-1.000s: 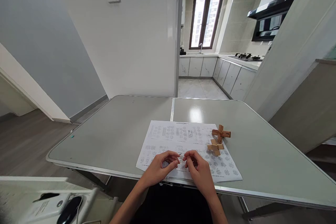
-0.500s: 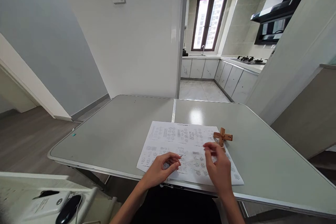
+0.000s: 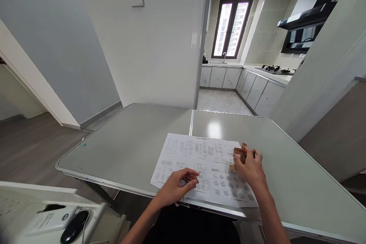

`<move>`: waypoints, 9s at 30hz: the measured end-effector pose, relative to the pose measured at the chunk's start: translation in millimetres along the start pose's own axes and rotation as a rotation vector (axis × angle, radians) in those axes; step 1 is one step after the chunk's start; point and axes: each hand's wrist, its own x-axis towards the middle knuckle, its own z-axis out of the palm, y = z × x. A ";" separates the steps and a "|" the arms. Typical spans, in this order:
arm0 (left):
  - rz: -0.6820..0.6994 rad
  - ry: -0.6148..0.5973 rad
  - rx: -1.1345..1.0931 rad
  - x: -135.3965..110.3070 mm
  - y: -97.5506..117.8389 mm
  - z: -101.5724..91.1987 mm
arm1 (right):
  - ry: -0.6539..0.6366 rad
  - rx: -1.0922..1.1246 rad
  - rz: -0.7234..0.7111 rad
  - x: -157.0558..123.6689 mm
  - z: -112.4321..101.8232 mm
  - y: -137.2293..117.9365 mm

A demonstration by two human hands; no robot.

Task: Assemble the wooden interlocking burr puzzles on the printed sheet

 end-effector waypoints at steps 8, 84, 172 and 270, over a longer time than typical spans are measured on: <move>-0.006 0.005 0.008 -0.1 -0.6 -0.2 | 0.048 -0.076 -0.177 1.1 6.7 -11.1; 0.117 0.086 0.095 -0.3 -1.3 -0.1 | -0.440 0.694 -0.367 -132.6 14.3 -71.6; 0.268 0.088 0.150 4.9 12.3 -0.6 | -0.475 0.670 -0.388 -131.2 4.6 -57.6; 0.011 0.307 0.570 -7.8 22.3 -83.7 | -0.461 0.679 -0.348 -128.4 1.2 -69.8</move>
